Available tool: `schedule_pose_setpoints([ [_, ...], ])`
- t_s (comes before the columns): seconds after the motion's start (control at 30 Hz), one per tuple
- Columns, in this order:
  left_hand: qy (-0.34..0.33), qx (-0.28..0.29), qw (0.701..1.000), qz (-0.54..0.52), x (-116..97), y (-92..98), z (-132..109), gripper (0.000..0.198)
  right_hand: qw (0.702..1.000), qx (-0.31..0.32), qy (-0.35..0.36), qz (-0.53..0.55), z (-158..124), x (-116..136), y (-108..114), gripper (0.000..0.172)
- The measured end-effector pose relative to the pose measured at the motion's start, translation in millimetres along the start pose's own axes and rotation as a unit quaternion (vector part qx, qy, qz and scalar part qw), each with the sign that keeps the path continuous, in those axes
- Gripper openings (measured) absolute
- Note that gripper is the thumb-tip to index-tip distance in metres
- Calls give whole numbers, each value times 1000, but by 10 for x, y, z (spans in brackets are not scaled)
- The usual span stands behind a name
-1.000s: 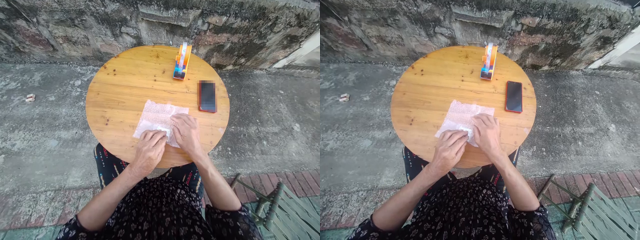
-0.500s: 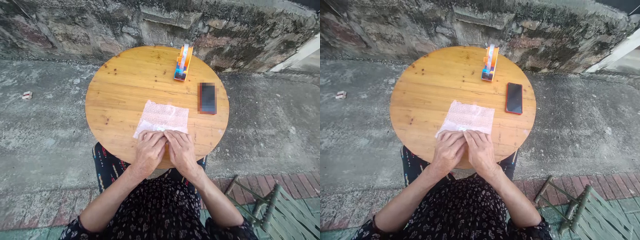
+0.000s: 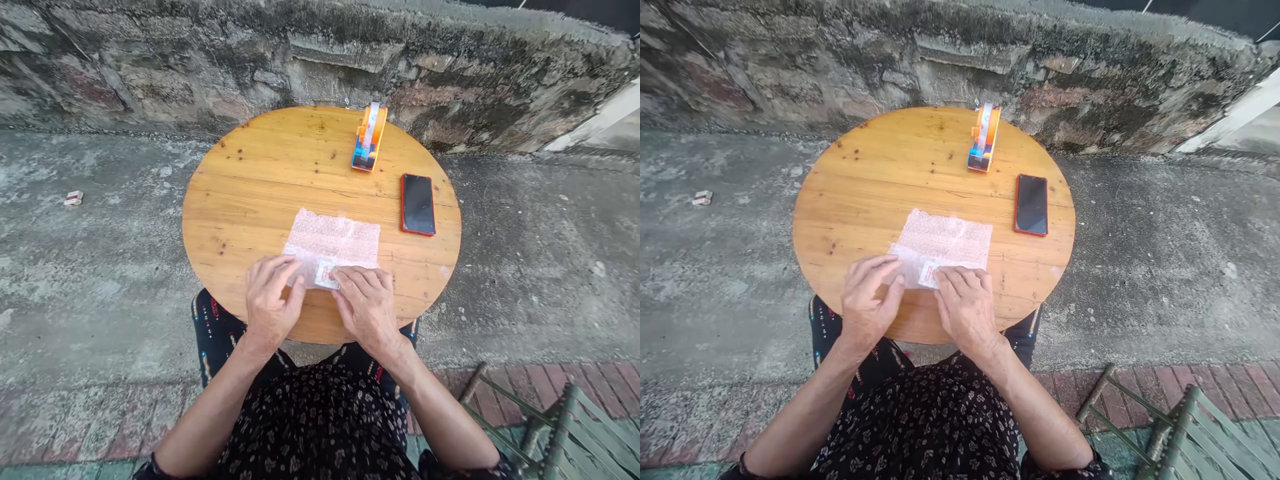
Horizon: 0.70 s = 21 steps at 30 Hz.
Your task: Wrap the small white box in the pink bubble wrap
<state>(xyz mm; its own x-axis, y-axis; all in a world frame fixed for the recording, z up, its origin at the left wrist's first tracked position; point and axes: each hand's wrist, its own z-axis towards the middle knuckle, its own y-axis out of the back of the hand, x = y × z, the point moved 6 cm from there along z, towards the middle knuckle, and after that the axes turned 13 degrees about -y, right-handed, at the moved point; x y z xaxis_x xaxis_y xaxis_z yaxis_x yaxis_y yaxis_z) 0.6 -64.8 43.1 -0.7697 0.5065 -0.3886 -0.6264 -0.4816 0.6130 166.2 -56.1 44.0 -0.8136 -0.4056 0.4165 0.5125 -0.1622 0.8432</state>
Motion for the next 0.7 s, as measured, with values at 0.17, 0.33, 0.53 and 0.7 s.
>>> schedule_pose_setpoints([
  [0.17, 130, 12, 991, -4, 376, 54, -66, 36, 1000, -5, 5, 3, 0, -7, -4, 31],
  [0.33, 206, 69, 975, -53, 523, -41, -118, 18, 1000, 0, 7, 3, 17, -5, 1, 32],
  [0.53, 256, 84, 959, -91, 586, -72, -207, 16, 1000, 8, 25, 7, 51, -4, 17, 28],
  [0.7, 270, 105, 953, -90, 573, -28, -235, 21, 999, 12, 36, 7, 68, -10, 21, 27],
])
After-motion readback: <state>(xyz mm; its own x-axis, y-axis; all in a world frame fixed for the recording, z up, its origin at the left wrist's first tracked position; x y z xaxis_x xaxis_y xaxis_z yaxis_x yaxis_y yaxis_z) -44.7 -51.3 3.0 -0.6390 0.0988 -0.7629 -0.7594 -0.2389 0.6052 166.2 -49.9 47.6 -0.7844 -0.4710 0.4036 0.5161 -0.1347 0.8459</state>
